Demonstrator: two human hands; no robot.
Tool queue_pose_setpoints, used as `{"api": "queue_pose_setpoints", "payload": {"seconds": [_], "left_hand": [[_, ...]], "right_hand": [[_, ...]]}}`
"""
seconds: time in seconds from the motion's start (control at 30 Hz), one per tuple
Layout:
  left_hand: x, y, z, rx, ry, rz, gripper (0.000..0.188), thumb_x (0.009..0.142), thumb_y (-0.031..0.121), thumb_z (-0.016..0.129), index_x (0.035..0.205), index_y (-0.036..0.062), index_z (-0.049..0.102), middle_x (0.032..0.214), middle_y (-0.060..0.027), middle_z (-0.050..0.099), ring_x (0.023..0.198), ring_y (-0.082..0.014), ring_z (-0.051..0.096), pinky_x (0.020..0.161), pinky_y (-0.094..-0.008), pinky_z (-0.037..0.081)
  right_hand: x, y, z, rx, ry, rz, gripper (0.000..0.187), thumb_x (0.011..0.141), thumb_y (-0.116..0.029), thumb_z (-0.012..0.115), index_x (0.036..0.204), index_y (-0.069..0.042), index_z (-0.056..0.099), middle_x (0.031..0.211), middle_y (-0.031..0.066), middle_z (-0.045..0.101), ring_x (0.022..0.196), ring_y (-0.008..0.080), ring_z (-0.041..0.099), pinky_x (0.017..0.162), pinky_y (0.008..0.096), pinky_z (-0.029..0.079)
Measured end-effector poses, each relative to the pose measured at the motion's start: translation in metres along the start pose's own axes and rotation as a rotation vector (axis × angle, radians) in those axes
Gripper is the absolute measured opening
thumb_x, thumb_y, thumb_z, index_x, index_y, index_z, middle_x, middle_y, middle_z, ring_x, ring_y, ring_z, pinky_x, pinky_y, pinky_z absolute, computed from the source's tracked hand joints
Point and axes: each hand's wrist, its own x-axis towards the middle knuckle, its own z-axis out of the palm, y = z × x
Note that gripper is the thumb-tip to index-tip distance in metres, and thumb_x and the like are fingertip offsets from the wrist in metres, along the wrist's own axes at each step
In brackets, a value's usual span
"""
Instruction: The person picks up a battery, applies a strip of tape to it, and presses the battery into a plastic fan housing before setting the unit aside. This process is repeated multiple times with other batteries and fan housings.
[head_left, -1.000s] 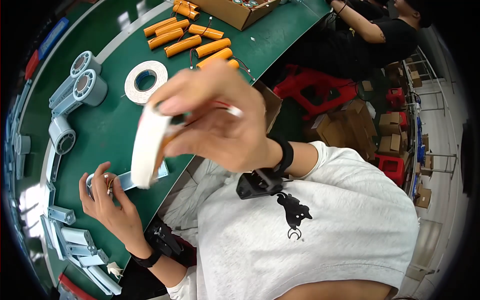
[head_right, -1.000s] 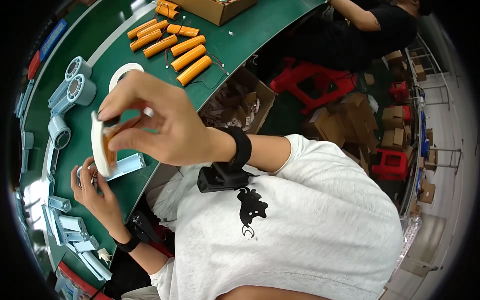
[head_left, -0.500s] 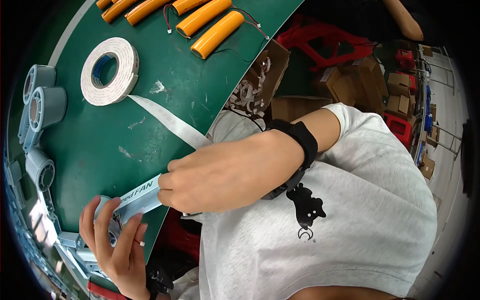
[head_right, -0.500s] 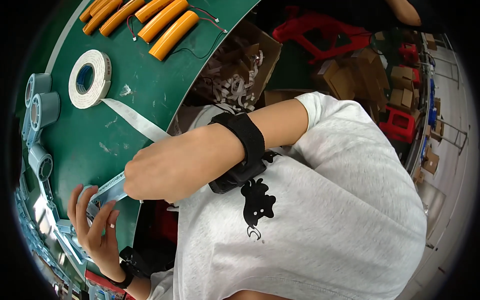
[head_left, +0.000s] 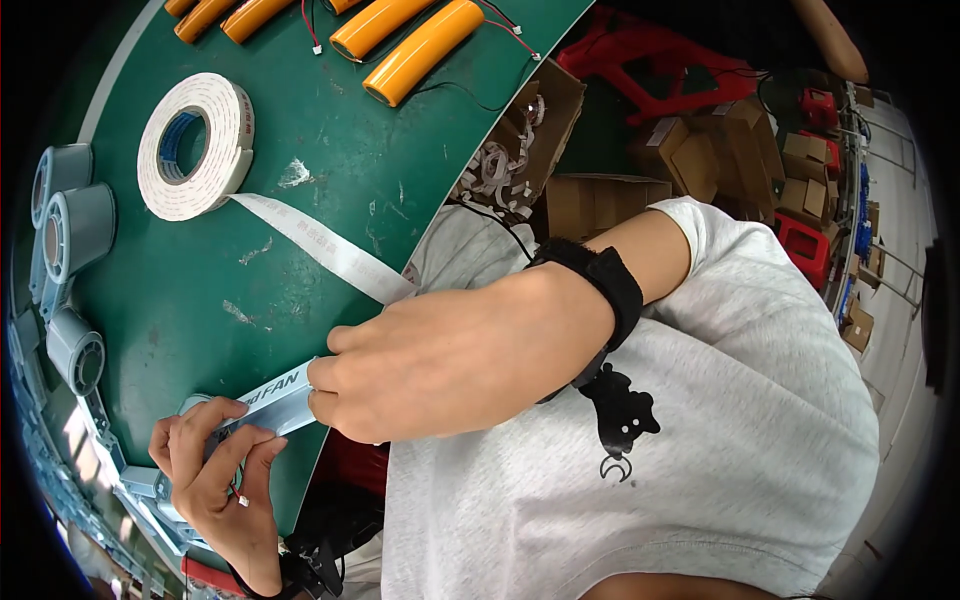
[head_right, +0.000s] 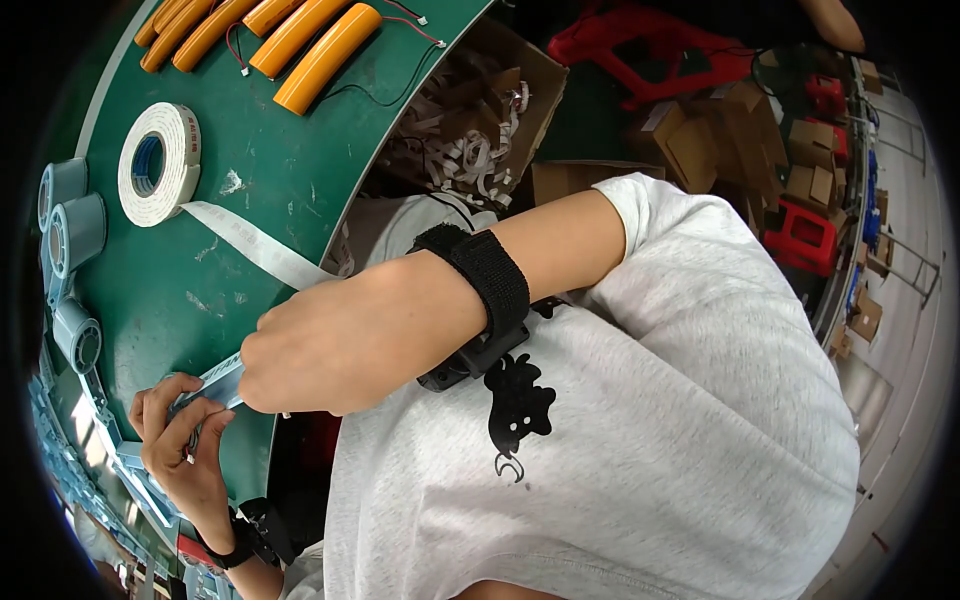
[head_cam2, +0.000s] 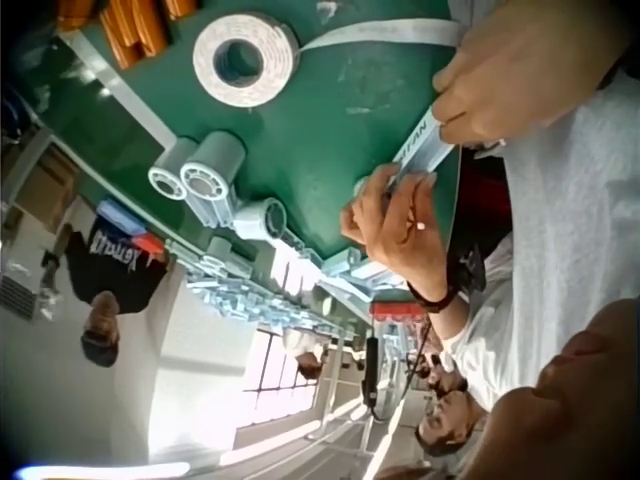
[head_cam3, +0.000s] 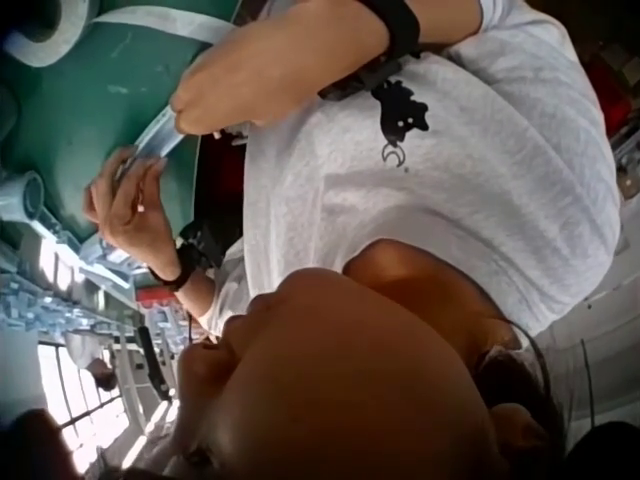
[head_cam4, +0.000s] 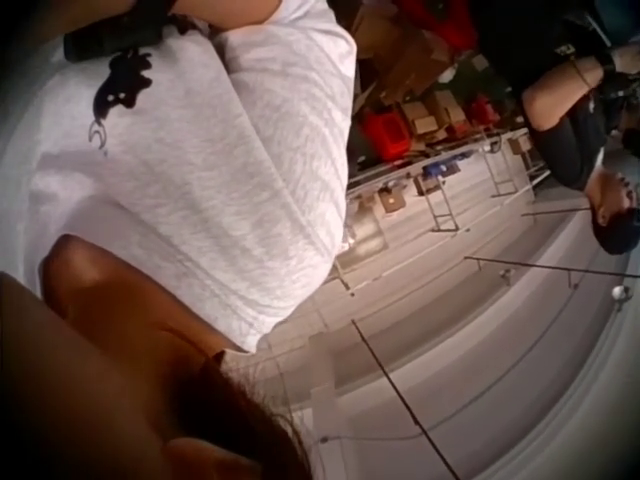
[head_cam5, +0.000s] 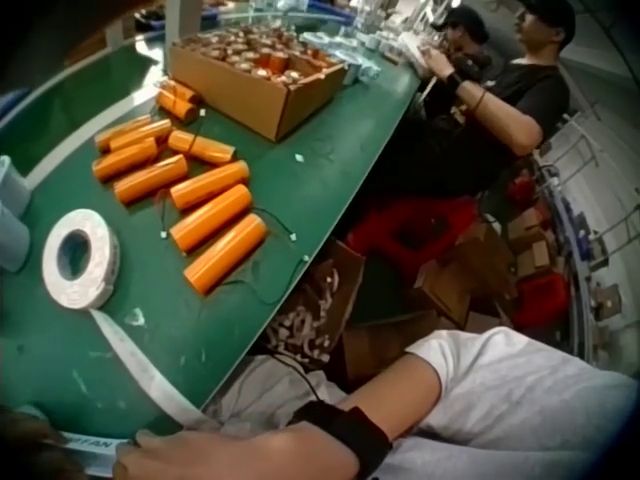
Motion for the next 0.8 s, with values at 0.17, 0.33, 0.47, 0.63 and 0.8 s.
{"api": "queue_pose_setpoints", "payload": {"seconds": [0.17,0.33,0.47,0.63,0.8], "left_hand": [[0.001,0.003,0.009,0.126,0.009,0.074,0.014,0.060,0.011,0.070,0.071,0.0056,0.063,0.090,-0.0028,0.061,0.089,-0.0220,0.054,0.088,-0.0394,0.030],[0.004,0.005,0.012,0.212,0.041,0.160,0.012,0.061,0.012,0.069,0.069,0.0066,0.063,0.092,-0.0006,0.063,0.094,-0.0226,0.055,0.090,-0.0430,0.029],[-0.001,0.003,0.011,0.145,0.076,0.128,0.013,0.061,0.013,0.070,0.069,0.0060,0.063,0.090,-0.0010,0.064,0.095,-0.0228,0.055,0.095,-0.0444,0.028],[-0.010,0.001,0.015,0.138,0.091,0.092,0.014,0.060,0.013,0.070,0.069,0.0052,0.064,0.088,-0.0022,0.064,0.098,-0.0236,0.054,0.099,-0.0458,0.026],[-0.011,0.002,0.015,0.123,0.137,0.065,0.012,0.062,0.012,0.070,0.069,0.0043,0.063,0.089,-0.0033,0.064,0.099,-0.0247,0.055,0.101,-0.0470,0.024]], "right_hand": [[-0.001,-0.001,0.005,0.012,0.011,0.023,0.016,0.073,-0.005,0.058,0.084,0.005,0.052,0.078,0.0087,0.049,0.071,0.0179,0.054,0.053,0.0253,0.050],[-0.005,0.001,0.005,0.062,0.072,0.005,0.017,0.074,-0.006,0.058,0.086,0.004,0.052,0.079,0.0084,0.049,0.073,0.0189,0.055,0.053,0.0271,0.050],[-0.003,0.002,0.006,0.053,0.053,0.004,0.017,0.074,-0.006,0.058,0.086,0.004,0.052,0.079,0.0084,0.049,0.072,0.0189,0.055,0.053,0.0276,0.050],[-0.003,0.002,0.005,0.044,0.034,0.006,0.017,0.074,-0.006,0.058,0.087,0.004,0.051,0.079,0.0084,0.049,0.072,0.0190,0.055,0.053,0.0274,0.050],[-0.004,0.002,0.007,0.010,0.055,-0.010,0.017,0.075,-0.007,0.057,0.086,0.003,0.051,0.080,0.0087,0.049,0.072,0.0193,0.055,0.052,0.0274,0.049]]}}
